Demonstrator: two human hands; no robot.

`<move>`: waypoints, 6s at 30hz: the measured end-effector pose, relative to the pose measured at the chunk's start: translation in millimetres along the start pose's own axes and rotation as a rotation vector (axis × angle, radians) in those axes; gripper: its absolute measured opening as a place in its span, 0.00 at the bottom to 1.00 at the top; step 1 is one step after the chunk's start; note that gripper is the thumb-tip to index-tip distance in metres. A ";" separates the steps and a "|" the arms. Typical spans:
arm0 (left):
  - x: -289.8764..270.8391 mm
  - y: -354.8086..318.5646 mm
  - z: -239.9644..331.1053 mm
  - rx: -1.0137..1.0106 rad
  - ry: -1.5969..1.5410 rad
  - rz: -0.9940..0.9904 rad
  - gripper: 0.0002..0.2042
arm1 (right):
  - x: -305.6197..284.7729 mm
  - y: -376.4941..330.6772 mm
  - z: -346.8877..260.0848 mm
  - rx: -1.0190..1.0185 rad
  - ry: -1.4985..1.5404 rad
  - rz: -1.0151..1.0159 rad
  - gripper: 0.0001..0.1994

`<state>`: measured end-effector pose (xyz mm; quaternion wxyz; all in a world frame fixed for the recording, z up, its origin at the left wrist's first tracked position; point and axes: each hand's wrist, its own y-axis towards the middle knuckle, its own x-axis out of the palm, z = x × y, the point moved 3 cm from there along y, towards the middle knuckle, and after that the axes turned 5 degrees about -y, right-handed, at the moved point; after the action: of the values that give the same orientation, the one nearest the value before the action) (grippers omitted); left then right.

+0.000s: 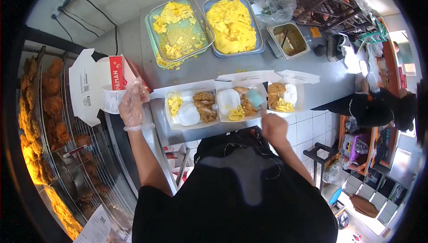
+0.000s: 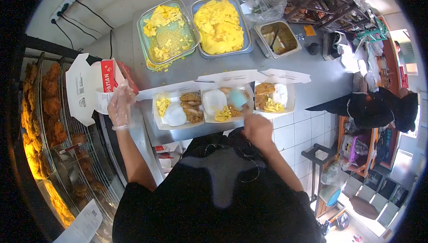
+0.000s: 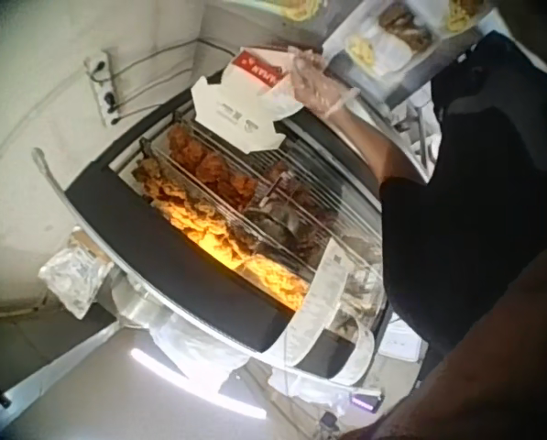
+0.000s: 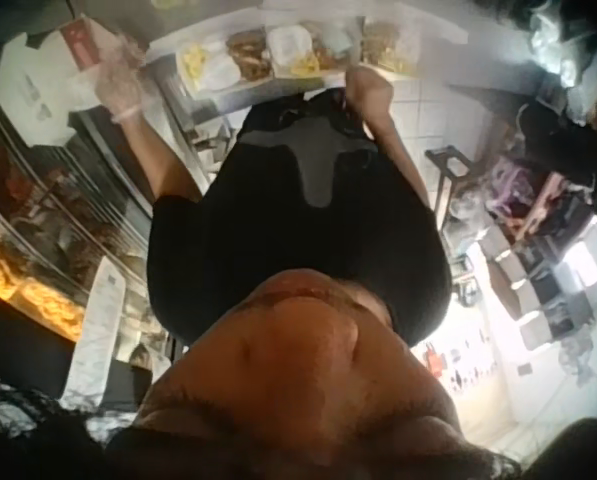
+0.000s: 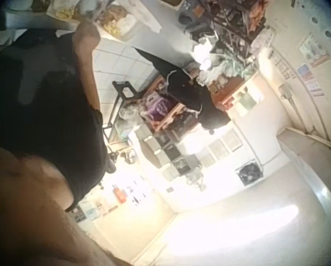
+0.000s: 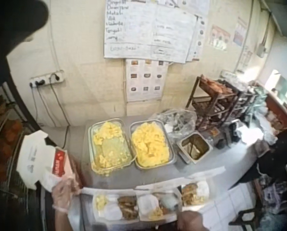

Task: The person prepares takeout meals by cutting and placing fried chicken into food boxes with rice, scooping scrambled eggs into the boxes, and adding packaged sides and sauces. The person then checks order receipts and prepares additional food boxes with rice and chicken from a display warmer.

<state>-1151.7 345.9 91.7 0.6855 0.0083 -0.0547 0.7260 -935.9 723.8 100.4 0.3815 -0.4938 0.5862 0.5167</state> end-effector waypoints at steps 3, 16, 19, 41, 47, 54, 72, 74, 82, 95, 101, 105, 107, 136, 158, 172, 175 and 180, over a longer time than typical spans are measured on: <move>16.1 -20.8 -0.1 -0.031 -0.023 -0.019 0.13 | 26.9 -26.3 -7.9 0.102 0.002 -0.108 0.11; -7.1 -87.4 17.9 0.167 0.078 0.175 0.12 | 40.9 260.4 -24.9 0.127 0.733 -0.228 0.13; -9.1 -104.3 -2.7 -0.013 0.036 0.125 0.12 | 43.3 270.9 -21.3 0.149 0.524 -0.286 0.15; 124.2 -136.4 -106.5 -0.465 0.175 0.047 0.21 | 23.0 -90.9 286.7 0.736 0.513 0.198 0.16; 215.6 -148.2 -126.9 -0.331 0.275 -0.053 0.20 | -15.0 -100.4 383.3 0.948 0.333 0.467 0.19; 273.2 -165.0 -158.8 -0.335 -0.033 -0.084 0.18 | -148.1 34.3 423.8 0.485 0.212 0.891 0.15; 192.8 -355.4 -180.5 -0.437 -0.021 0.825 0.17 | 132.5 381.9 306.4 -0.290 -0.097 -0.064 0.09; 193.0 -394.8 -228.8 -0.483 -0.047 0.893 0.17 | 146.9 396.0 324.1 -0.431 -0.236 -0.065 0.10; 172.7 -498.3 -343.6 -0.833 -0.220 0.991 0.13 | 132.9 434.8 329.5 -0.146 0.037 -0.085 0.13; 166.5 -412.6 -284.9 -0.544 0.155 0.796 0.14 | 95.7 445.5 318.6 0.071 0.039 -0.106 0.16; 163.6 -433.2 -323.3 -0.606 0.285 0.670 0.14 | 143.9 449.8 326.7 -0.256 0.069 -0.282 0.14; 166.6 -446.9 -327.8 -0.700 0.213 0.750 0.15 | 159.3 458.9 349.8 -0.131 -0.146 -0.098 0.09; 166.6 -461.1 -327.3 -0.719 0.212 0.802 0.15 | 151.0 456.6 339.8 -0.172 -0.005 -0.029 0.09; 383.4 -173.9 -4.0 -0.173 -0.320 -0.319 0.26 | -130.1 118.4 177.7 -0.041 1.108 -0.555 0.09; 403.1 -156.2 -88.2 0.305 0.965 -0.369 0.29 | -11.7 -62.1 365.6 0.950 1.124 0.499 0.21; 289.1 -233.5 -102.1 0.188 0.420 0.561 0.17 | -137.6 112.6 579.8 0.475 0.572 1.013 0.13; 264.3 -263.7 -129.9 0.091 0.270 0.804 0.18 | -162.9 160.4 635.1 0.433 0.334 1.167 0.13; 228.3 -288.5 -178.6 -0.018 0.084 0.966 0.15 | -231.2 221.1 669.8 0.253 0.295 1.070 0.12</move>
<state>-866.9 604.8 -46.3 0.2715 -0.0531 -0.0307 0.9605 -1142.1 1419.8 255.2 0.0366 -0.1455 0.8591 0.4894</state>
